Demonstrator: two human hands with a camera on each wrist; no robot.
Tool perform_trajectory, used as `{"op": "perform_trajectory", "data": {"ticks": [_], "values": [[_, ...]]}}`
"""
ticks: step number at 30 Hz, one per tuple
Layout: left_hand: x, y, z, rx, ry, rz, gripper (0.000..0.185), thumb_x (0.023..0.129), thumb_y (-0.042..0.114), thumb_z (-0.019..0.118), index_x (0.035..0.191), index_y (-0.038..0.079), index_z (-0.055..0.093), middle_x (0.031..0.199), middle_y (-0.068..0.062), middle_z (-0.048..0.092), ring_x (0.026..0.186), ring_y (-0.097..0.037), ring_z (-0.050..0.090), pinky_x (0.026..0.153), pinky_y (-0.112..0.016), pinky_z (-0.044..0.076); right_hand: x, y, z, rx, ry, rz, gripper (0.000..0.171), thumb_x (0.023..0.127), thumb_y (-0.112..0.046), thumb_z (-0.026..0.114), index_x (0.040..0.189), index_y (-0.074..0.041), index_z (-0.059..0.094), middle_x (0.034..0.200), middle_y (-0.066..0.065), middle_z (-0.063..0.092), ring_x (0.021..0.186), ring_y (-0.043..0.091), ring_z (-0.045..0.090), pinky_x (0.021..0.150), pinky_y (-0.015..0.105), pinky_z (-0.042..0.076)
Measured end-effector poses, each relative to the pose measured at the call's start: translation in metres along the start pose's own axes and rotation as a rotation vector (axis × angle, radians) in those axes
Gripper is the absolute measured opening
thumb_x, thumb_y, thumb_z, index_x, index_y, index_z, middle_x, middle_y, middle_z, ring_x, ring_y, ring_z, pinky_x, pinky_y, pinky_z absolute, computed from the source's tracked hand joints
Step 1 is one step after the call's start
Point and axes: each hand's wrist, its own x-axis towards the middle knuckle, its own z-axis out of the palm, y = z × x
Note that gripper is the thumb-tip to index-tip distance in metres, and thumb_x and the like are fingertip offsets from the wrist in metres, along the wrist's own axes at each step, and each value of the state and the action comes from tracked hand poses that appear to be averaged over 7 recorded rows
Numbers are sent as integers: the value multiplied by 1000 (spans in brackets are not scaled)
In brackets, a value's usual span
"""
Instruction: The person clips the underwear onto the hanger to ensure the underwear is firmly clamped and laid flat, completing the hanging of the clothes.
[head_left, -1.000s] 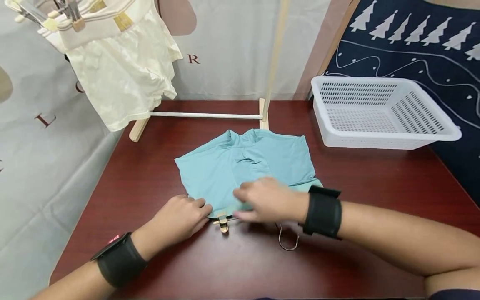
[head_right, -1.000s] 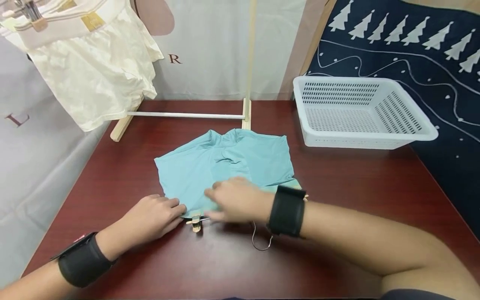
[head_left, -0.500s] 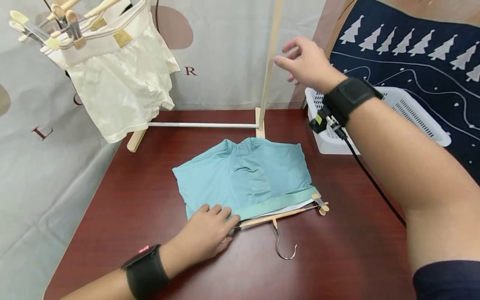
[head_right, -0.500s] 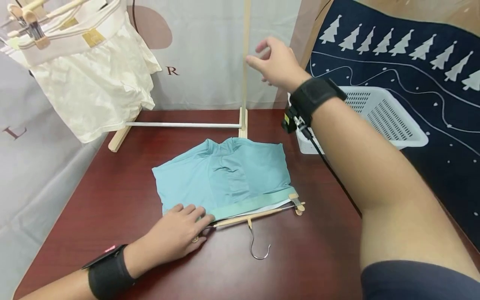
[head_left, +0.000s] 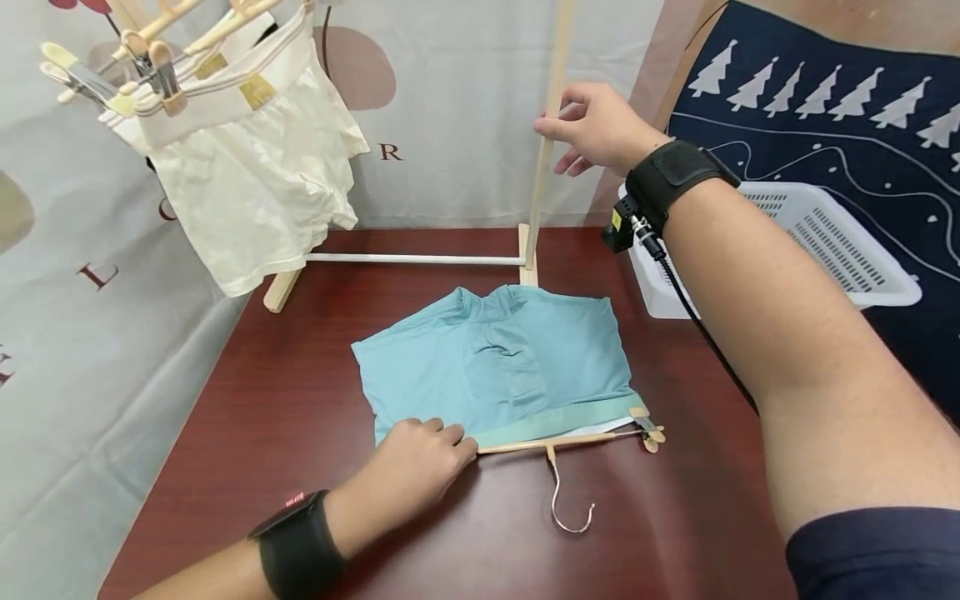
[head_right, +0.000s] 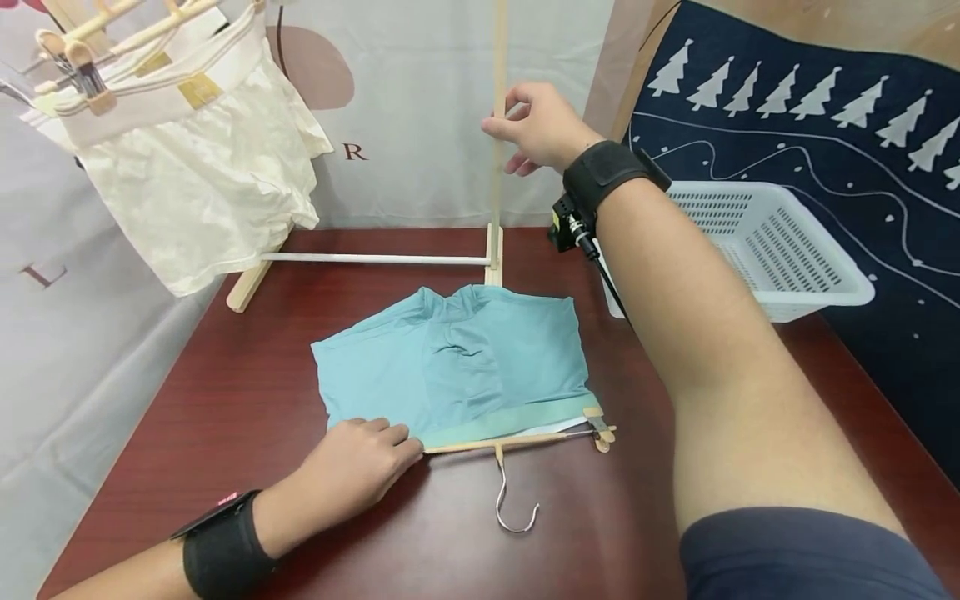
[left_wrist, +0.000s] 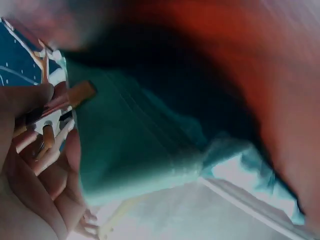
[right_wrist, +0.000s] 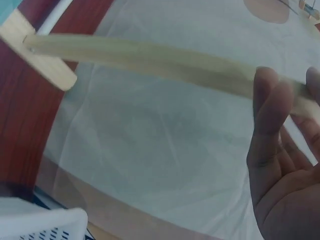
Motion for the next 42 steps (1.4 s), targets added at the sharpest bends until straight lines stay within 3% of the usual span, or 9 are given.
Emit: {"op": "perform_trajectory", "data": {"ticks": [8,12,16,21,24,30,35,39,42], "values": [[4,-46,-39,-103,-21,-62,28,78,-5,63,67,18,52,57,8,42,47,-8,39,42,-23,24,-2,1,-8,-54,-2,-30,27,96,-41,63,109,-20,52,133,12,58,61,13,68,55,26,44],[4,-74,-65,-107,60,-122,25,86,4,65,68,17,50,57,7,39,47,-7,30,41,-24,22,1,2,-7,-12,-15,-41,25,96,-39,64,108,-20,53,127,10,60,58,13,67,50,25,39],[3,-102,-91,-46,136,-209,14,88,17,70,77,15,62,59,6,52,45,-11,45,39,-30,31,2,3,-7,16,-18,-45,25,95,-38,64,108,-20,53,123,7,60,56,14,65,51,26,40],[11,-132,-128,-17,-4,-439,16,96,24,64,81,20,66,57,6,50,50,-18,53,42,-43,36,2,3,-7,-17,-2,-54,26,95,-39,64,108,-19,52,125,11,61,51,12,62,51,26,43],[22,-146,-147,-52,-77,-561,21,103,24,55,88,20,69,57,4,49,50,-19,48,47,-41,34,2,4,-6,-23,1,-58,28,95,-40,64,108,-19,52,124,12,62,49,12,60,50,25,45],[60,-174,-177,-175,-22,-766,39,105,28,41,99,11,76,54,-4,48,49,-18,39,48,-34,30,2,5,-7,-9,14,-69,27,95,-38,66,106,-18,51,112,8,65,45,12,56,49,26,46],[95,-206,-196,-193,52,-948,43,101,30,40,99,10,78,56,16,53,70,-19,53,60,-30,33,1,6,-8,-19,11,-64,28,95,-40,65,107,-18,51,111,8,65,45,12,56,49,26,47],[113,-225,-205,-164,27,-1019,46,100,27,36,111,8,76,90,0,71,111,-32,58,76,-34,36,0,7,-7,-59,12,-69,31,95,-43,64,106,-18,49,115,9,64,46,13,56,51,28,47],[117,-235,-207,-149,-5,-1051,48,101,26,33,119,6,73,116,-18,66,110,-34,56,73,-36,39,-1,7,-4,-70,8,-77,32,95,-44,64,104,-17,48,116,9,64,46,14,57,53,29,47]]}}
